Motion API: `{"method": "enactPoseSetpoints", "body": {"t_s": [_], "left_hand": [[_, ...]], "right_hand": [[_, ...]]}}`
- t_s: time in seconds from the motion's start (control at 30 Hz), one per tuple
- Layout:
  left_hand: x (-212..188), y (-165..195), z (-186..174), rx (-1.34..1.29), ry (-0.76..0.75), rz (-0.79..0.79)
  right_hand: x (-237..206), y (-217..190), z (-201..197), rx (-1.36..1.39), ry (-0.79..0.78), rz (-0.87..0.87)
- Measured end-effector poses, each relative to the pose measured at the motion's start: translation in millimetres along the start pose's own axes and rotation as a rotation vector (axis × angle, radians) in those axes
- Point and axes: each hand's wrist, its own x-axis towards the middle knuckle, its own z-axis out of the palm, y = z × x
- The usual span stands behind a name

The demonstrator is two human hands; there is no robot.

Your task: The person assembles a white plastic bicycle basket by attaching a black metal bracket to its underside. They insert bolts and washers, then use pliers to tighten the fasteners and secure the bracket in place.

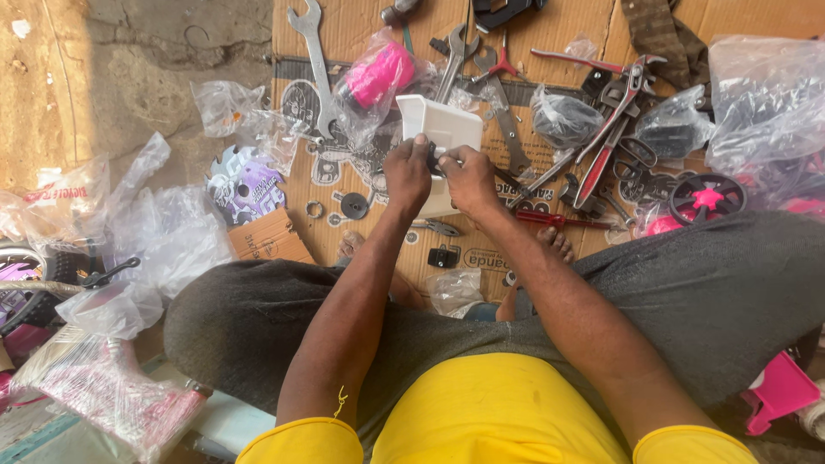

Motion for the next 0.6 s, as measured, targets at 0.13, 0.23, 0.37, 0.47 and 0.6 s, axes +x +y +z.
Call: {"method": "enactPoseSetpoints", "body": {"t_s": [0.13, 0.23, 0.37, 0.47, 0.6], "left_hand": [[-4.2, 5.3, -6.2, 0.065, 0.011, -0.024], [-6.8, 9.5, -0.8, 0.031, -0.003, -0.033], [-10.9, 15.2, 3.7, 0.112, 0.133, 0.131], [-15.5, 20.3, -1.5, 0.093, 0.129, 0.170], [-19.2, 30.9, -2.3, 0.092, 0.031, 0.116]], "right_hand": [[-1.1, 0.9, -15.4, -0.412, -0.076, -0.432], [3.6, -8.7, -24.1, -0.464, -0.114, -0.460], [-0.5, -30.7, -11.9, -0.027, -0.029, 0.052], [-9.1, -36.9, -15.9, -0.264, -0.066, -0.287], [-7.2, -36.2, -35.7, -0.155, -0.163, -0.088]]}}
